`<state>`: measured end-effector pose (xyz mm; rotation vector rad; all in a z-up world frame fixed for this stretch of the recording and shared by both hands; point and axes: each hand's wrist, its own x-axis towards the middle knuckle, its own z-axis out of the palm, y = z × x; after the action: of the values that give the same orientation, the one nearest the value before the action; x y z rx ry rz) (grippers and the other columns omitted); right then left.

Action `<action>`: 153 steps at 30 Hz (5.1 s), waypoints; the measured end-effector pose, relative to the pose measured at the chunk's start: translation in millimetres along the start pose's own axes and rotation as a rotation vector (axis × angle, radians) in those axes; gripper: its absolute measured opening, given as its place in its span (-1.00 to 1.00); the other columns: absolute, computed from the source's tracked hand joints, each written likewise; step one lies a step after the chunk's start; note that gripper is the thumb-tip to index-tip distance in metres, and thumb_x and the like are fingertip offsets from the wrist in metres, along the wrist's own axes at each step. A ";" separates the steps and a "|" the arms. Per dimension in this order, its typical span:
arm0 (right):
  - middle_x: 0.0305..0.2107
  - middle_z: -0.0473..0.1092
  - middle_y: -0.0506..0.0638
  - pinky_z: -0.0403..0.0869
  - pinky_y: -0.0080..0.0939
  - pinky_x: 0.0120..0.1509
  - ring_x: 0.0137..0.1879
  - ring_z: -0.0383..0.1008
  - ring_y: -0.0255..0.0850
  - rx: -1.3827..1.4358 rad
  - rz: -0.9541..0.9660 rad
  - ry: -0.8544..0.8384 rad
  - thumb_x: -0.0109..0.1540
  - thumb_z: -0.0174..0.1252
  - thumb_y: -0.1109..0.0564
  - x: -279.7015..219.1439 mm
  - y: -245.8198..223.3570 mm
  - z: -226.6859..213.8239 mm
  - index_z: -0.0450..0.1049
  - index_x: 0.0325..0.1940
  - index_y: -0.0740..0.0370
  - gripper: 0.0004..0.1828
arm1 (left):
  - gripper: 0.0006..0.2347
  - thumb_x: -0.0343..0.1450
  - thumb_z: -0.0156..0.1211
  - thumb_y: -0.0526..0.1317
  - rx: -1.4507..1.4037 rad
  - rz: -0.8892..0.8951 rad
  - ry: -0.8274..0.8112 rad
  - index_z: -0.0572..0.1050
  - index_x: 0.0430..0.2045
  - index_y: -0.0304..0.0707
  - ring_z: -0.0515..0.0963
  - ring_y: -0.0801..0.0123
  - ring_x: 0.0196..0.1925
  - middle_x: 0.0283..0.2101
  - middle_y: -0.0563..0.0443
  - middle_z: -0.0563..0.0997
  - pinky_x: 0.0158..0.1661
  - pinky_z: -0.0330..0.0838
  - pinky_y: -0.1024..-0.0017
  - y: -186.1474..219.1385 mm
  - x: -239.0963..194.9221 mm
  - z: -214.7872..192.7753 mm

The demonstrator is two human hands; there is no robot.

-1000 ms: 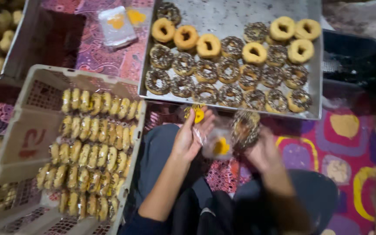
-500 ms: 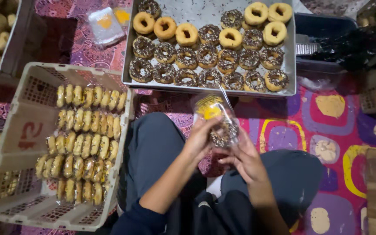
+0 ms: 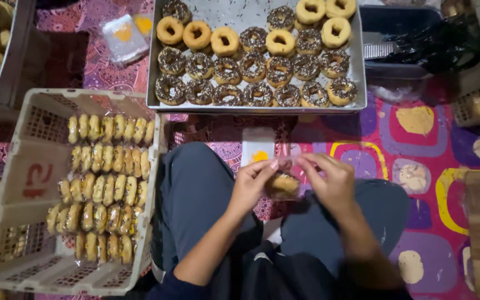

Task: The person sits on the floor and packages donuts one by one. They pick donuts from a metal tray, place them into small clear plastic bags, and arrange the sealed bags in a white plastic crate.

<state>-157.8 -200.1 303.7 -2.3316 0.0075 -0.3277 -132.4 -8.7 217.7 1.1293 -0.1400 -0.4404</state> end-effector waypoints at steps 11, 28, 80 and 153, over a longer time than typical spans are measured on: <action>0.03 0.38 0.11 0.23 0.31 0.35 0.18 0.41 0.02 -0.990 -0.293 -0.375 0.00 0.40 -0.07 31.5 24.3 -59.6 0.47 0.13 0.19 -0.34 | -0.68 0.59 -0.14 -0.19 0.619 -0.133 -0.590 0.51 0.16 -0.25 0.47 -0.06 0.26 0.30 -0.26 0.48 0.23 0.34 0.26 87.9 -55.6 19.8; 0.00 0.43 0.14 0.44 -0.11 0.11 0.06 0.48 -0.08 1.057 0.346 -0.408 0.15 0.47 -0.01 -99.3 21.1 108.7 0.58 -0.01 0.37 -0.53 | -0.86 0.50 0.19 -0.33 0.035 0.020 0.257 0.61 -0.18 -0.46 0.65 0.39 -0.07 -0.11 -0.13 0.69 0.00 0.53 0.47 -2.1 -91.6 -34.3; 0.16 0.48 0.09 0.36 -0.02 0.46 0.31 0.47 -0.12 0.892 0.502 -0.449 0.34 -0.04 -0.27 42.5 112.2 165.3 0.48 0.23 0.19 -0.40 | -0.18 0.30 0.29 -0.02 0.419 -0.168 0.381 -0.09 0.42 -0.05 -0.03 0.04 0.51 0.49 -0.14 -0.01 0.32 -0.06 -0.10 -91.8 69.4 -125.0; 0.48 0.16 0.12 -0.24 0.46 0.72 0.69 -0.25 0.32 -0.212 -0.133 0.357 0.02 0.47 0.19 -41.0 12.8 79.6 0.68 -0.13 0.06 -0.67 | -0.78 0.53 0.25 -0.21 -0.529 -0.146 0.246 0.51 -0.06 -0.38 0.59 0.43 -0.18 -0.21 0.05 0.63 -0.13 0.49 0.44 -17.8 5.1 23.3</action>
<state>-177.4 -149.1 231.6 -2.4552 0.0648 -0.8424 -140.2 -36.6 211.2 0.6650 0.2640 -0.4308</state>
